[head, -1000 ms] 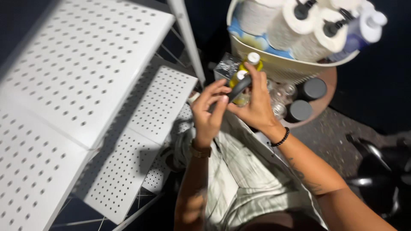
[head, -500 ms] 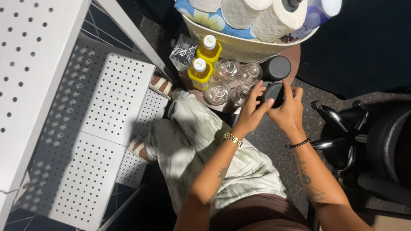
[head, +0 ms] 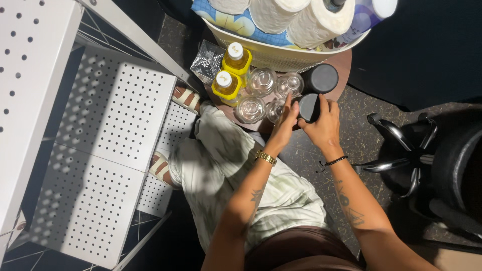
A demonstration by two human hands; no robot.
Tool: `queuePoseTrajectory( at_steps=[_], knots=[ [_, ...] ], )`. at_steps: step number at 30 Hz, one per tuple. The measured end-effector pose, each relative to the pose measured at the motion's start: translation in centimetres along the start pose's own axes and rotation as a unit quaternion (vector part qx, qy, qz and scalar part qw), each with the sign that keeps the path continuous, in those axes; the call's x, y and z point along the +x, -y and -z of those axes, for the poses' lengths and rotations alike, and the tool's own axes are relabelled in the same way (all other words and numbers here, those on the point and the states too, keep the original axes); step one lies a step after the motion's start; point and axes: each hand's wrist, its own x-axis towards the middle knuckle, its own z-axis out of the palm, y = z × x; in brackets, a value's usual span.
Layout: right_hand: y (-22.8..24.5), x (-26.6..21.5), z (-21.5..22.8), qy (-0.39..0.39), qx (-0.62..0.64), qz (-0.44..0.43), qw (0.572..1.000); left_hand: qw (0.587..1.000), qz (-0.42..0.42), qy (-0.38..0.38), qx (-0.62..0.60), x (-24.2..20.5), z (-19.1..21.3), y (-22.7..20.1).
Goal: The person sits on the floor and organizes items on a white perforated shelf. They stack black circular lids and place clear glass jars onto the shelf, arranging them neatly next to each other.
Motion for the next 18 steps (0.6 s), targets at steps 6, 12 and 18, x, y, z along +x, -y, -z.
queuePoseTrajectory(
  at_steps=[6,12,18],
  knots=[
    [0.6,-0.5,0.1,0.012,0.026,-0.012,1.000,0.996,-0.006,-0.009,-0.092,1.0,0.5,3.0],
    [1.6,-0.9,1.0,0.033,0.044,-0.038,0.998,0.970,-0.116,-0.183,-0.110,0.9,1.9,7.4],
    [0.7,-0.4,0.6,0.041,0.029,-0.032,0.998,0.983,-0.053,-0.169,-0.044,-5.9,7.4,6.2]
  ],
)
